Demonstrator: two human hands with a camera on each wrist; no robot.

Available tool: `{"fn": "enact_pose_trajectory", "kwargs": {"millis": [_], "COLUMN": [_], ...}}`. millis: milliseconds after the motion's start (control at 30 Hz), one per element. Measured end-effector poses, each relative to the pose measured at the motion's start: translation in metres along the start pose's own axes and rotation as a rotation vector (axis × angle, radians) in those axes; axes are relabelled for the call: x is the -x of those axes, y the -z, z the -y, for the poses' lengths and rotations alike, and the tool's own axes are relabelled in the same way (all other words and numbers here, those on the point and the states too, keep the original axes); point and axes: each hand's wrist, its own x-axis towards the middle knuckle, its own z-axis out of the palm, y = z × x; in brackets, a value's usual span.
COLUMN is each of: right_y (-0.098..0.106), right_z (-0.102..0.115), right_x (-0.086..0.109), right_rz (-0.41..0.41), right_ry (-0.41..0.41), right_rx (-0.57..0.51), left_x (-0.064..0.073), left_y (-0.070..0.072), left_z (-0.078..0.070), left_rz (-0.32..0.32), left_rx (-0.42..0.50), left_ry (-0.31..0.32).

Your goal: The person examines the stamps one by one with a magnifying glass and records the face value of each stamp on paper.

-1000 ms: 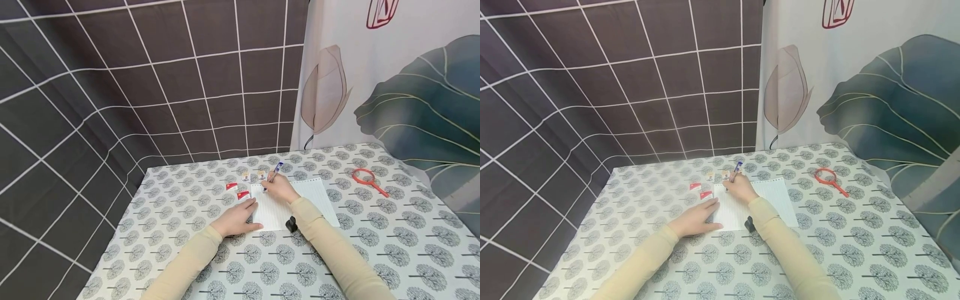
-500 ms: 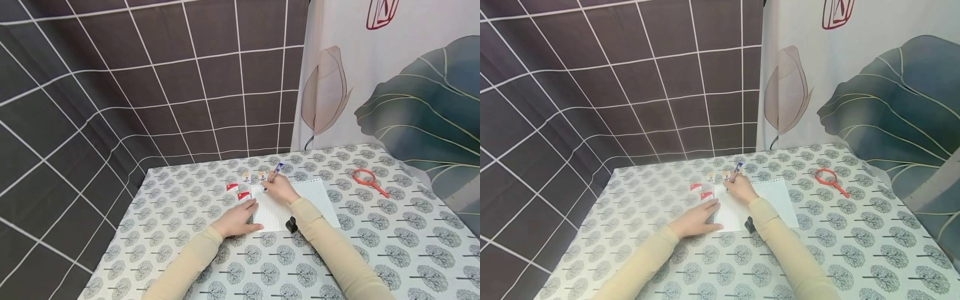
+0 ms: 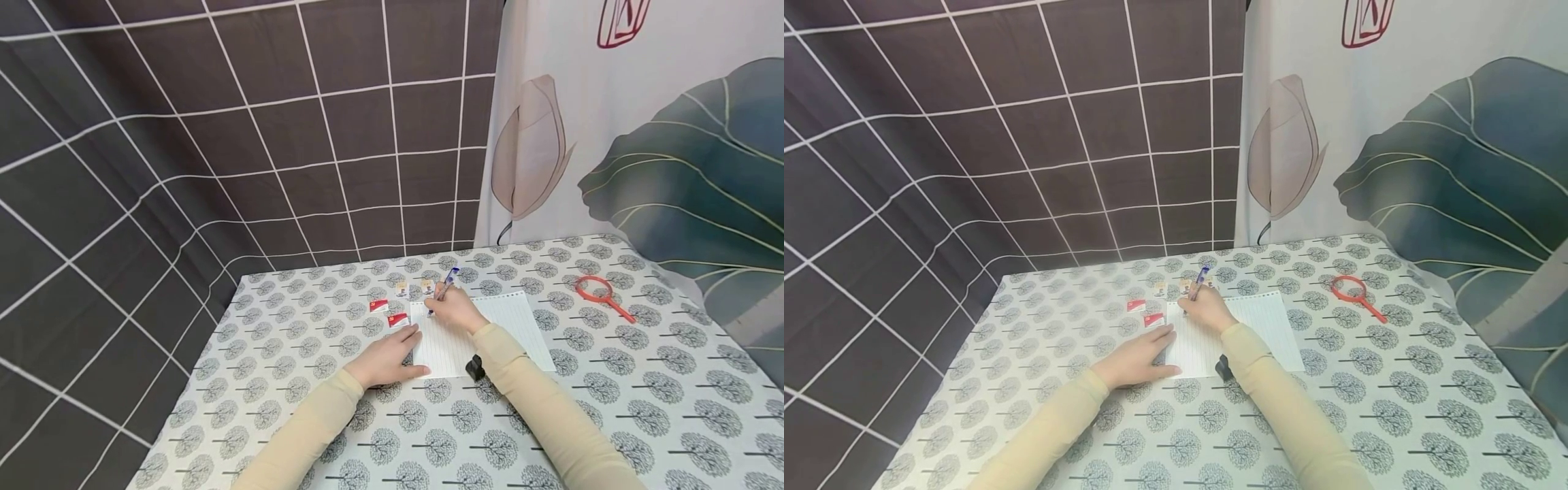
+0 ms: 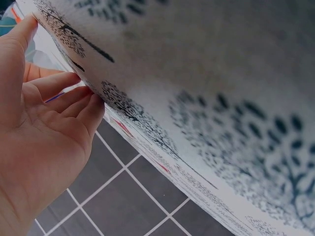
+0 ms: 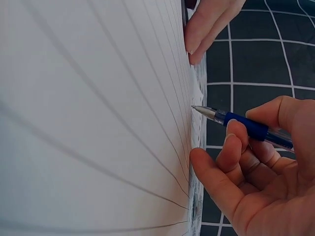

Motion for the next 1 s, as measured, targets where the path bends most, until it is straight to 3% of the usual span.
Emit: {"fn": "enact_pose_trajectory", "kwargs": {"millis": [1000], "right_y": [0.0088], "right_z": [-0.0024], "right_x": [0.0020], "right_rz": [-0.016], "right_ry": [-0.054], "right_rx": [-0.075], "left_x": [-0.0002], "left_y": [-0.0012], "left_z": [0.0001], "left_rz": [-0.003], "left_rx": [0.010], "left_ry": [0.007]}}
